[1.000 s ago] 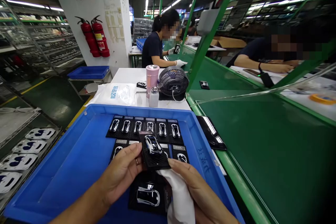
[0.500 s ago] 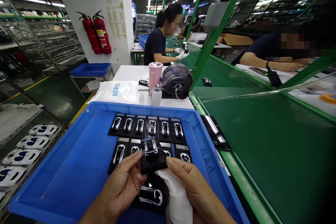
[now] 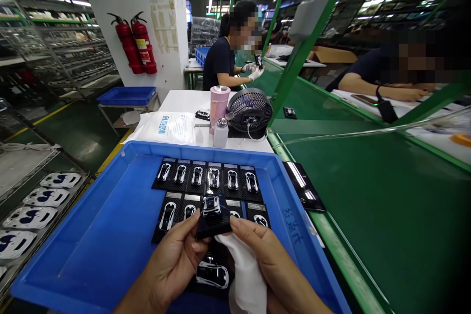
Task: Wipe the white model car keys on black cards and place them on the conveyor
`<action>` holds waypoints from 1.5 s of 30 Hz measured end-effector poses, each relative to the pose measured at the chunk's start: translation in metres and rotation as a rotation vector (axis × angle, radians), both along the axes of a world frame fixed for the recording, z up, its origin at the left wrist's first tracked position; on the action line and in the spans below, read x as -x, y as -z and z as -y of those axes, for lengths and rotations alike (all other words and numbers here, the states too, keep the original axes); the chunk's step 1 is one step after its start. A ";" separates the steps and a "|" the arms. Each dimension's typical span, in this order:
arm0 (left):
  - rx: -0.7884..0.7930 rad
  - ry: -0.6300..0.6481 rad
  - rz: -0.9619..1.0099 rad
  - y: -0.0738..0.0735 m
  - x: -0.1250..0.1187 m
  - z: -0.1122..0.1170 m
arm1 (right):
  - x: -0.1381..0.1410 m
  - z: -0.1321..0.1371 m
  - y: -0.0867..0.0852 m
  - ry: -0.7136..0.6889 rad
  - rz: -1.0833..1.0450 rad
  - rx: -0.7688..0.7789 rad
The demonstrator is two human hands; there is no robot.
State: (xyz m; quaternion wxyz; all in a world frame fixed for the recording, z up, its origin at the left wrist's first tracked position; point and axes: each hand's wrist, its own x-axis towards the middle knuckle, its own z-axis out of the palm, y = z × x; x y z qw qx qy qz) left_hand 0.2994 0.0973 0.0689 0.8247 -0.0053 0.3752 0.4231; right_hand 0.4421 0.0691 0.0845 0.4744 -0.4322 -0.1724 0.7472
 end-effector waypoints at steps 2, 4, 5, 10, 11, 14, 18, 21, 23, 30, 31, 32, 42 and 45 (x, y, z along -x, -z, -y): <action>0.013 -0.001 -0.001 0.000 0.000 0.000 | 0.000 0.000 0.000 0.005 -0.012 -0.010; 0.017 -0.003 -0.005 0.000 -0.001 0.001 | 0.001 0.000 0.001 -0.001 -0.030 -0.027; 0.016 -0.005 -0.008 0.000 -0.001 0.001 | 0.001 0.000 0.001 -0.006 -0.036 -0.036; -0.019 -0.035 -0.056 -0.003 0.001 0.000 | -0.001 0.001 0.003 -0.079 0.046 -0.052; -0.036 -0.052 -0.071 -0.004 0.003 -0.001 | -0.006 -0.001 0.003 -0.140 0.115 -0.082; -0.105 -0.130 -0.116 -0.009 0.014 -0.004 | -0.031 -0.015 -0.002 -0.369 0.570 -0.393; -0.175 -0.198 -0.178 -0.013 0.035 -0.010 | -0.071 -0.063 -0.006 -0.493 1.155 -0.780; -0.206 -0.188 -0.209 -0.012 0.046 -0.014 | -0.074 -0.120 0.000 -0.460 1.280 -0.835; -0.224 -0.168 -0.216 -0.010 0.050 -0.016 | -0.056 -0.166 0.009 -0.378 1.354 -0.849; -0.216 -0.141 -0.203 -0.010 0.065 -0.028 | 0.027 -0.295 0.038 -0.192 1.458 -0.673; -0.200 -0.144 -0.192 -0.009 0.068 -0.029 | 0.033 -0.304 0.040 -0.186 1.449 -0.647; -0.182 -0.150 -0.181 -0.009 0.071 -0.029 | 0.037 -0.312 0.042 -0.183 1.434 -0.626; -0.102 -0.214 -0.126 -0.008 0.075 -0.035 | 0.043 -0.265 0.010 -0.122 1.049 -0.758; -0.037 -0.276 -0.052 -0.008 0.071 -0.036 | 0.026 -0.195 -0.009 -0.156 0.883 -0.833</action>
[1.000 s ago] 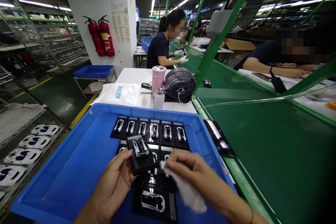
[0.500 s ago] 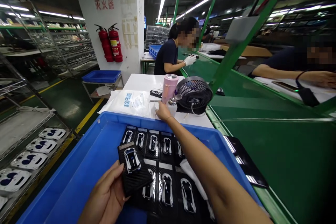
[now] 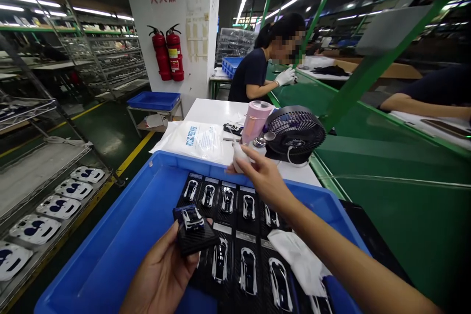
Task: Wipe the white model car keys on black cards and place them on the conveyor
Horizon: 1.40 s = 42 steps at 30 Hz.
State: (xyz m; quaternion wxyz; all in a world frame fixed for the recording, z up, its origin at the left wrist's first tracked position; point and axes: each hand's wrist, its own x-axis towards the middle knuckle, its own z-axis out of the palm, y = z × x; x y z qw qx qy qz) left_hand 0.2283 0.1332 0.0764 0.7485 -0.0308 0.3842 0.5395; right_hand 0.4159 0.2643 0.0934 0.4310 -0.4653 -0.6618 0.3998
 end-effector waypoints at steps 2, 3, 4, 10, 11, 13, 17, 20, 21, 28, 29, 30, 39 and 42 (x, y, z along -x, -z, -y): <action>0.030 -0.041 0.030 0.000 -0.006 0.003 | -0.016 0.048 -0.010 -0.009 -0.039 -0.002; 0.045 -0.052 0.041 -0.001 -0.010 0.005 | -0.024 0.069 -0.014 0.026 -0.076 -0.001; 0.054 -0.059 0.048 -0.002 -0.015 0.008 | -0.031 0.088 -0.017 0.090 -0.167 -0.001; 0.035 0.081 0.065 -0.009 -0.043 0.027 | -0.045 0.150 -0.020 0.252 -0.500 -0.059; 0.030 0.113 0.074 -0.009 -0.047 0.030 | -0.046 0.155 -0.018 0.255 -0.487 -0.096; 0.012 0.149 0.082 -0.008 -0.052 0.035 | -0.047 0.165 -0.013 0.273 -0.423 -0.185; -0.037 0.153 0.069 -0.006 -0.059 0.043 | -0.049 0.174 -0.003 0.339 -0.269 -0.320; -0.062 0.144 0.071 -0.006 -0.063 0.045 | -0.050 0.174 0.001 0.330 -0.241 -0.334; -0.064 0.143 0.064 -0.007 -0.064 0.045 | -0.050 0.174 0.002 0.314 -0.247 -0.322; -0.086 0.197 0.105 -0.010 -0.068 0.044 | -0.050 0.170 0.006 0.267 -0.248 -0.271; -0.093 0.206 0.115 -0.009 -0.068 0.044 | -0.050 0.170 0.007 0.267 -0.250 -0.266; -0.096 0.212 0.122 -0.009 -0.068 0.044 | -0.050 0.169 0.007 0.269 -0.255 -0.261; -0.086 0.216 0.156 -0.006 -0.066 0.045 | -0.047 0.168 0.007 0.237 -0.288 -0.217; -0.089 0.219 0.165 -0.006 -0.066 0.044 | -0.047 0.169 0.006 0.227 -0.292 -0.213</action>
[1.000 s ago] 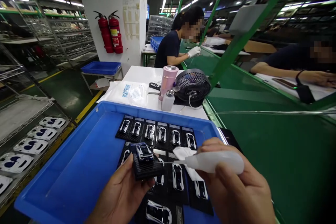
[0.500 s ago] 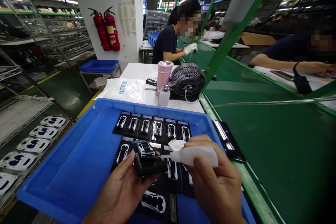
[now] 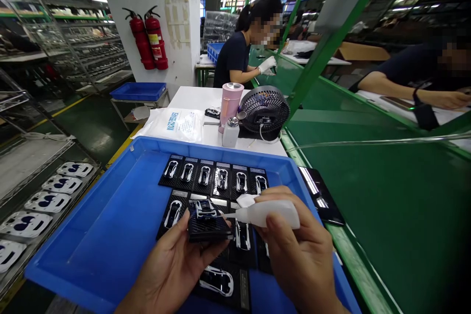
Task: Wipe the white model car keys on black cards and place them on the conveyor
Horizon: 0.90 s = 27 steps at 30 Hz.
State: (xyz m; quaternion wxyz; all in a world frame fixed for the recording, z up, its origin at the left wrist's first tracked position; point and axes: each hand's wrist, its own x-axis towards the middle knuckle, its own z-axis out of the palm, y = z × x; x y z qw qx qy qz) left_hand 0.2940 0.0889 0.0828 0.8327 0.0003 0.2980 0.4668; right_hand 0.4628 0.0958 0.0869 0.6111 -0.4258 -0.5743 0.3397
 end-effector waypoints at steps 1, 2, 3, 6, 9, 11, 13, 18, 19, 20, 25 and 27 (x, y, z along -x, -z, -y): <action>-0.001 0.002 0.003 0.000 0.000 0.000 | 0.000 0.000 0.000 0.001 0.000 -0.001; -0.002 0.002 0.006 0.000 0.000 0.000 | 0.000 0.000 -0.001 0.002 0.001 -0.002; -0.004 0.002 0.008 0.000 0.000 0.000 | 0.000 0.000 -0.001 0.002 0.002 -0.001; 0.001 0.004 0.003 -0.001 0.000 -0.001 | 0.001 0.000 -0.002 0.000 -0.005 0.002; -0.006 0.006 -0.005 -0.001 0.000 -0.001 | 0.001 -0.001 -0.002 -0.006 -0.015 0.004; -0.017 0.008 -0.005 -0.001 0.000 -0.001 | 0.001 -0.001 -0.002 -0.008 -0.010 0.005; -0.017 0.015 -0.008 -0.001 0.000 -0.001 | 0.001 0.000 -0.001 -0.007 -0.004 0.003; -0.003 0.005 -0.004 -0.001 0.001 -0.001 | 0.000 -0.001 -0.001 -0.006 -0.010 0.006; -0.003 0.002 -0.001 -0.001 0.001 -0.001 | 0.000 -0.001 -0.001 -0.004 -0.014 0.010; -0.001 0.000 0.000 -0.001 0.001 -0.001 | 0.001 -0.001 -0.001 -0.001 -0.017 0.015; 0.005 0.002 0.002 -0.001 0.000 -0.001 | 0.001 0.000 -0.001 0.002 -0.021 0.018; 0.001 0.001 0.003 0.000 0.000 -0.001 | 0.001 0.000 0.000 -0.012 -0.021 0.022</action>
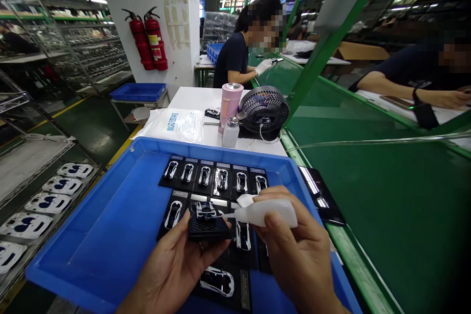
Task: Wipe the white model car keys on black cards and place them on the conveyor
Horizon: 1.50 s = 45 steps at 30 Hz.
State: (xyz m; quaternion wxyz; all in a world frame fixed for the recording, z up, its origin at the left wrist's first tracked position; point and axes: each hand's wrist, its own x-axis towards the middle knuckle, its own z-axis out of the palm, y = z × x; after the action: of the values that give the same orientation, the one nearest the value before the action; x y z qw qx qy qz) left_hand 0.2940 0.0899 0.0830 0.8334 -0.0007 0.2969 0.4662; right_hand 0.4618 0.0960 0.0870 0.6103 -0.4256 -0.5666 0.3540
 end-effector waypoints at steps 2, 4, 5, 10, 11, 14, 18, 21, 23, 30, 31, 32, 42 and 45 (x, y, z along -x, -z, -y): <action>0.007 -0.005 -0.004 0.000 0.000 0.000 | 0.000 -0.001 0.001 -0.007 -0.003 0.007; 0.023 -0.013 -0.014 -0.001 0.000 0.001 | -0.001 -0.001 0.001 0.001 -0.008 0.011; 0.032 -0.014 -0.021 -0.001 0.000 0.001 | -0.001 -0.001 0.002 0.007 -0.010 0.012; 0.050 -0.026 -0.043 -0.005 0.000 0.000 | -0.004 -0.001 0.002 0.028 -0.005 0.022; 0.053 -0.028 -0.045 -0.005 0.000 -0.001 | -0.004 -0.001 0.002 0.033 -0.003 0.027; 0.059 -0.030 -0.041 -0.005 0.000 -0.001 | -0.005 -0.001 0.002 0.051 -0.007 0.035; 0.054 -0.030 -0.025 -0.002 0.003 0.000 | -0.004 -0.001 -0.001 0.063 -0.051 0.040; 0.055 -0.037 -0.047 -0.001 0.006 0.000 | -0.005 -0.002 -0.008 0.045 -0.172 0.020; 0.050 -0.033 -0.071 0.001 0.008 -0.001 | -0.007 -0.009 -0.015 0.021 -0.216 0.025; 0.062 -0.026 -0.241 0.001 0.011 -0.004 | 0.012 -0.120 -0.027 -0.032 0.555 -0.034; 0.062 -0.023 -0.249 0.000 0.012 -0.004 | 0.019 -0.144 -0.023 -0.041 0.617 -0.012; 0.064 -0.020 -0.254 0.000 0.013 -0.005 | 0.027 -0.168 -0.019 -0.043 0.681 0.017; 0.059 -0.138 -0.191 0.003 0.045 -0.025 | 0.059 -0.288 0.038 0.057 1.082 0.357; 0.093 -0.176 -0.215 0.004 0.049 -0.030 | 0.057 -0.293 0.045 0.062 1.103 0.414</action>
State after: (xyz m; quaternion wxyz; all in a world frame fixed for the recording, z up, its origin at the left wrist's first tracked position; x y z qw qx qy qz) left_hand 0.2453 0.1203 0.0788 0.7517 -0.0154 0.4047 0.5205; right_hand 0.4046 0.3887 0.0417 0.1395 -0.6735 -0.7067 0.1657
